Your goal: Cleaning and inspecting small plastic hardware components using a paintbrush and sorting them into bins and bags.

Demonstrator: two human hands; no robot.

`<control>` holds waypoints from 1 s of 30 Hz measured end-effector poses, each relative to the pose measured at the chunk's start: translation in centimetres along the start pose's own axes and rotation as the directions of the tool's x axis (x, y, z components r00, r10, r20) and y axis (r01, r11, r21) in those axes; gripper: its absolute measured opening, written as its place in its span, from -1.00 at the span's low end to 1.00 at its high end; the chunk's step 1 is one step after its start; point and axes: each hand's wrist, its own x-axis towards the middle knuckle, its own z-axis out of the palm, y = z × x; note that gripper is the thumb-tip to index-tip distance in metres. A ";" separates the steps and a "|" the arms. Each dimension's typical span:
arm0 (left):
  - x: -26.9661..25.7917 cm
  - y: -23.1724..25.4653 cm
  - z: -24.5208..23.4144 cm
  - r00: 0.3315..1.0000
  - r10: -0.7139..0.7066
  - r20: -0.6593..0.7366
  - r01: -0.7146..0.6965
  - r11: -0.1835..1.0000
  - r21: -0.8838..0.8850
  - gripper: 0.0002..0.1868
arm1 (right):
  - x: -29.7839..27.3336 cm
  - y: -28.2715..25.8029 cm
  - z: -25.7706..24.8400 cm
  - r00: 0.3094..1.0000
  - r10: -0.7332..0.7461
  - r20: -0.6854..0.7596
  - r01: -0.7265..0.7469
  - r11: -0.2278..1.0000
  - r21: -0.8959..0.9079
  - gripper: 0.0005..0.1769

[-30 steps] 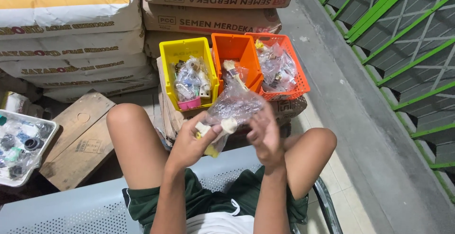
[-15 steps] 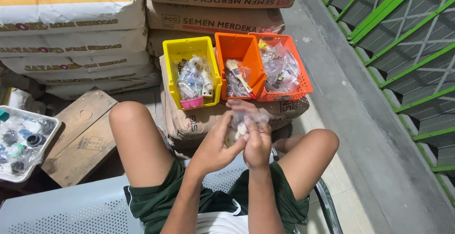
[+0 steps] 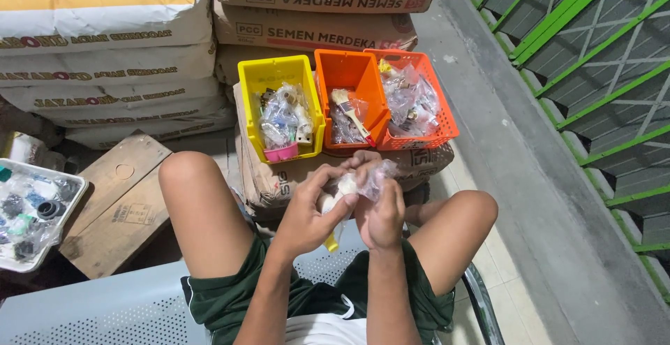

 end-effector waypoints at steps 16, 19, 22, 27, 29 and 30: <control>0.0 -0.3 -0.8 0.993 0.107 -0.049 -0.100 0.987 0.128 -0.66 | 0.9 -2.6 -0.8 0.907 -0.368 0.204 0.409 0.661 -0.629 -0.62; -0.1 -0.3 -0.8 0.991 0.117 -0.061 -0.109 0.986 0.127 -0.65 | 1.2 -3.0 -0.4 0.902 -0.374 0.217 0.422 0.650 -0.632 -0.62; -0.1 -0.2 -0.6 0.990 0.126 -0.064 -0.118 0.986 0.119 -0.65 | 1.2 -3.8 -0.1 0.900 -0.372 0.225 0.424 0.632 -0.648 -0.65; -0.1 -0.1 -0.4 0.988 0.143 -0.057 -0.135 0.984 0.117 -0.64 | 1.1 -5.2 -0.6 0.890 -0.365 0.272 0.450 0.610 -0.652 -0.69; -0.1 0.0 -0.3 0.990 0.139 -0.019 -0.136 0.985 0.110 -0.64 | 1.0 -5.9 -0.7 0.908 -0.286 0.306 0.419 0.638 -0.647 -0.74; -0.1 0.3 -0.3 0.990 0.138 -0.017 -0.135 0.985 0.110 -0.64 | 1.0 -6.1 -1.0 0.909 -0.286 0.304 0.418 0.638 -0.647 -0.74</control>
